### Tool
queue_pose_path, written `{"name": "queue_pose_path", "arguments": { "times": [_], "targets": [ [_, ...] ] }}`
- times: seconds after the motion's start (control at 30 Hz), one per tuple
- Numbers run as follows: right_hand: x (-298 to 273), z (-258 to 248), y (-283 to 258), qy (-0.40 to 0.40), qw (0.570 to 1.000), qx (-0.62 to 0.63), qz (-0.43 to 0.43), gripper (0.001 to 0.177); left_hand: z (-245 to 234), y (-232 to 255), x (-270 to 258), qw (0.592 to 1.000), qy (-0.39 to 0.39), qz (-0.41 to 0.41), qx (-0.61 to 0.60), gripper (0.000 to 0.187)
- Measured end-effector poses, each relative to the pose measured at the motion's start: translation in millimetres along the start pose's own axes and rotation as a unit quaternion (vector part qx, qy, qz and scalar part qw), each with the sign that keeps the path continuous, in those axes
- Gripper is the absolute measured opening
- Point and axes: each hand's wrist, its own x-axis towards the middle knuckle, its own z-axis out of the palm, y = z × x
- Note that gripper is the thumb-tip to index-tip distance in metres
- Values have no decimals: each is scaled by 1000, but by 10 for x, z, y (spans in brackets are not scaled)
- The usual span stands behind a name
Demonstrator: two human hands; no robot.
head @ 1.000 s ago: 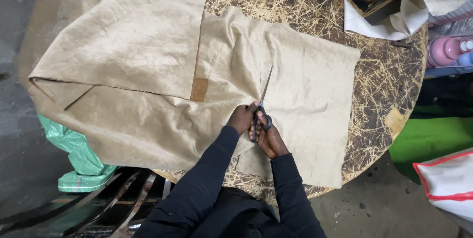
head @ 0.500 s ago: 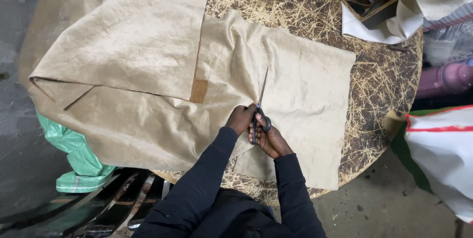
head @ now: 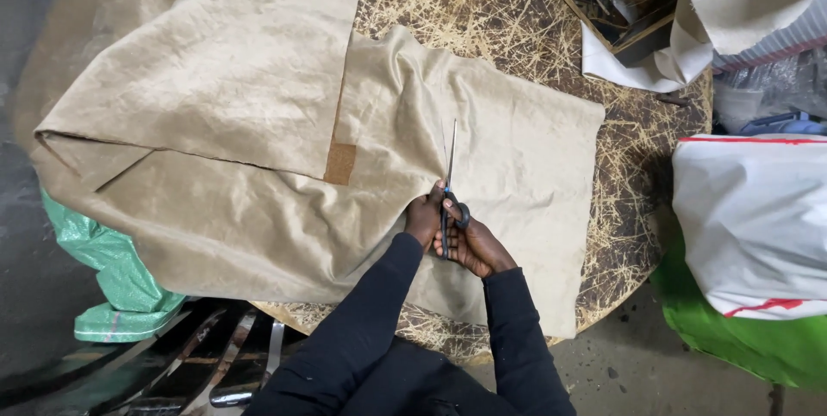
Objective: The person uses a pair of scissors to cut a large piece of beige fabric laid out on a round table. They make several straight cuts along the length of the material, separating it into smaller sections while another person stands nearby.
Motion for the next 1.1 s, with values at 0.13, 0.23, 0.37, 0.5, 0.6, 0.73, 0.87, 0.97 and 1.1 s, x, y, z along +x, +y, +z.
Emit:
{"name": "queue_pose_path", "arguments": {
  "times": [0.13, 0.23, 0.37, 0.5, 0.6, 0.73, 0.87, 0.97, 1.1],
  "targets": [
    [-49, 107, -85, -1, 1000, 19, 12, 45, 167, 483, -460, 993, 17, 19, 116, 61],
    [5, 15, -62, 11, 1000, -19, 14, 48, -86, 171, -151, 988, 3, 29, 154, 60],
    [50, -5, -29, 13, 999, 8, 33, 50, -101, 82, 38, 989, -1, 69, 130, 56],
    [117, -46, 32, -20, 999, 41, 8, 49, -100, 120, -101, 994, 1, 31, 101, 63],
    [254, -145, 147, -29, 997, 72, -12, 50, -124, 78, -62, 993, -1, 22, 118, 63],
    [381, -194, 287, -31, 993, 104, -42, 49, -192, 150, -40, 991, -36, 22, 130, 63],
    [346, -161, 351, -15, 993, 97, -66, 47, -305, -44, 265, 984, -14, 81, 159, 63],
    [333, -187, 376, -6, 992, 101, -74, 48, -292, -52, 211, 987, -21, 63, 150, 58],
    [288, -151, 320, -44, 987, 140, -66, 50, -165, 347, -301, 980, -21, 57, 189, 58]
  ]
}}
